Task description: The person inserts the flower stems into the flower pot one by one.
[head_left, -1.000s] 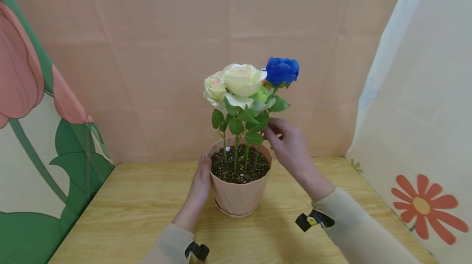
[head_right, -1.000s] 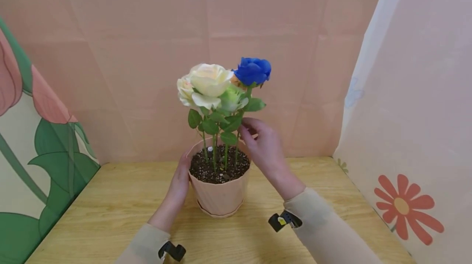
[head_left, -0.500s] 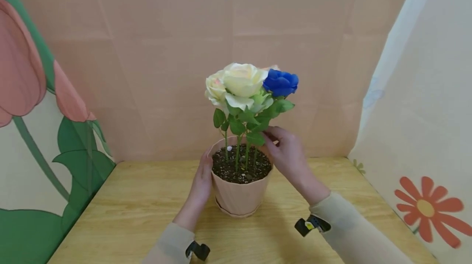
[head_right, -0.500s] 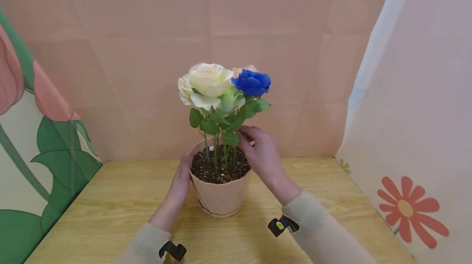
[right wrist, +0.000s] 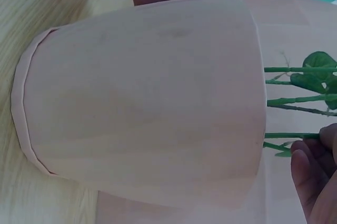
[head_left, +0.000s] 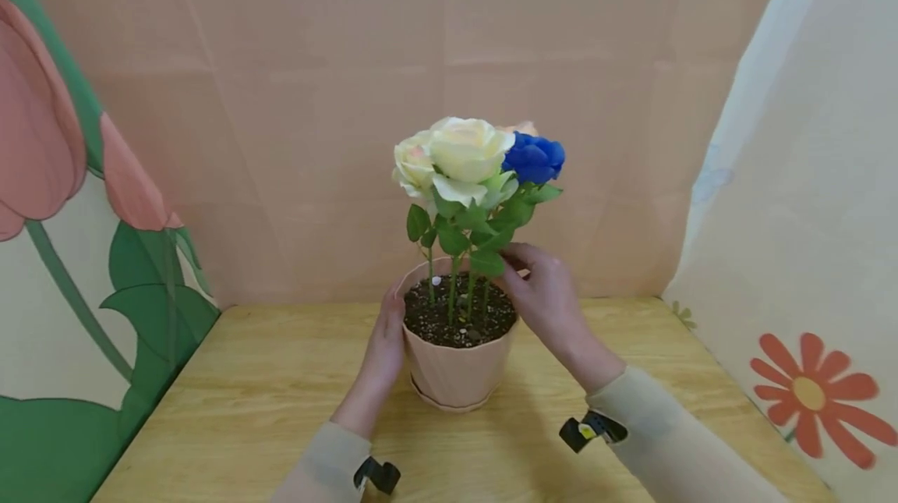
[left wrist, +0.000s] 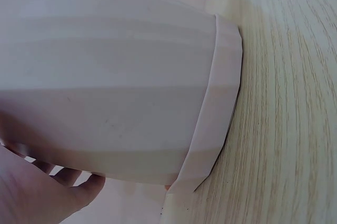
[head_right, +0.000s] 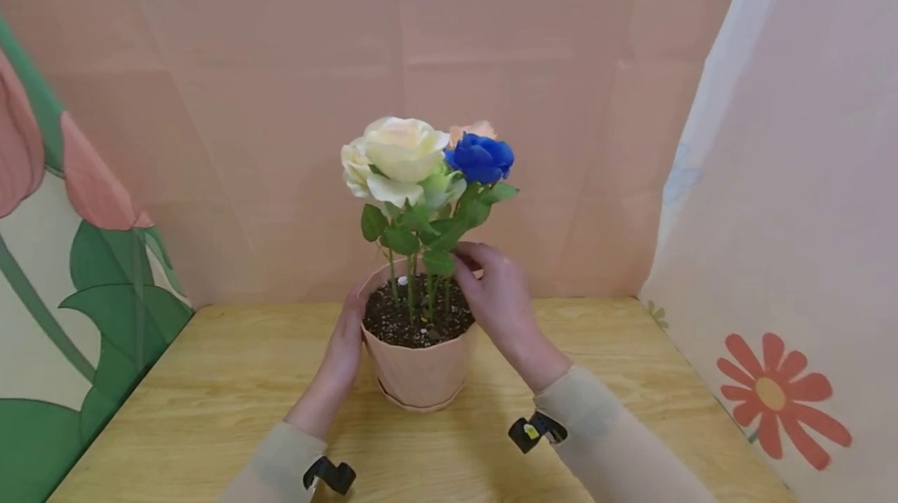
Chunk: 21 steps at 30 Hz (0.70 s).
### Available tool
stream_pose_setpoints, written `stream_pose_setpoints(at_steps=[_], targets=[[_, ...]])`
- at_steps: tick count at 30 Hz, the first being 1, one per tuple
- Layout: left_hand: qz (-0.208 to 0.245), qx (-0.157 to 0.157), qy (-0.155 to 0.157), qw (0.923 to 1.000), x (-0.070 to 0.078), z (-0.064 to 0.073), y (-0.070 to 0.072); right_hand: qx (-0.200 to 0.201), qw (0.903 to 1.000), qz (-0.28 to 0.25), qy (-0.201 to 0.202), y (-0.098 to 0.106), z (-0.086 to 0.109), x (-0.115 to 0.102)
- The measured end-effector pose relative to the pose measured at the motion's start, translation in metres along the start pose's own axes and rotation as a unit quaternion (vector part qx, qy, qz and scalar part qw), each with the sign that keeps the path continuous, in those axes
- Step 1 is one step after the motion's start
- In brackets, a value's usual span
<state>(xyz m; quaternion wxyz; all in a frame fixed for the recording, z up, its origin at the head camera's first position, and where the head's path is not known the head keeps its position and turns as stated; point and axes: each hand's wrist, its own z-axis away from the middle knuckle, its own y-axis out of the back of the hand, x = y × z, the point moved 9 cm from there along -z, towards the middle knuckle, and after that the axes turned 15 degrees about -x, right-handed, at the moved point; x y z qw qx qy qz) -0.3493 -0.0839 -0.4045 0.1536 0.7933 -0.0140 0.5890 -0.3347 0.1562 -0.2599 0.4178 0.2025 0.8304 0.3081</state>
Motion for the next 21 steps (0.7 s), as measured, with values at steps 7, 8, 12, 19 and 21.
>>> stream_pose_setpoints(at_steps=[7, 8, 12, 19, 21], targets=[[0.006, -0.005, 0.007, 0.9999, -0.004, 0.001, 0.003, -0.005, 0.9997, -0.014, -0.017, -0.009, 0.004, 0.009], [0.007, -0.005, 0.006, 0.9999, -0.004, 0.001, 0.004, -0.005, 0.9997, -0.016, -0.017, -0.01, 0.005, 0.01], [0.012, -0.006, 0.016, 0.9998, -0.007, 0.001, 0.006, 0.002, 0.9996, -0.024, -0.014, -0.01, 0.007, 0.011], [0.012, -0.001, 0.029, 0.9995, -0.01, 0.0, 0.009, 0.007, 0.9995, -0.026, -0.019, -0.006, 0.01, 0.014], [0.015, -0.004, 0.028, 0.9995, -0.009, 0.001, 0.01, 0.005, 0.9994, -0.025, -0.021, -0.005, 0.011, 0.015]])
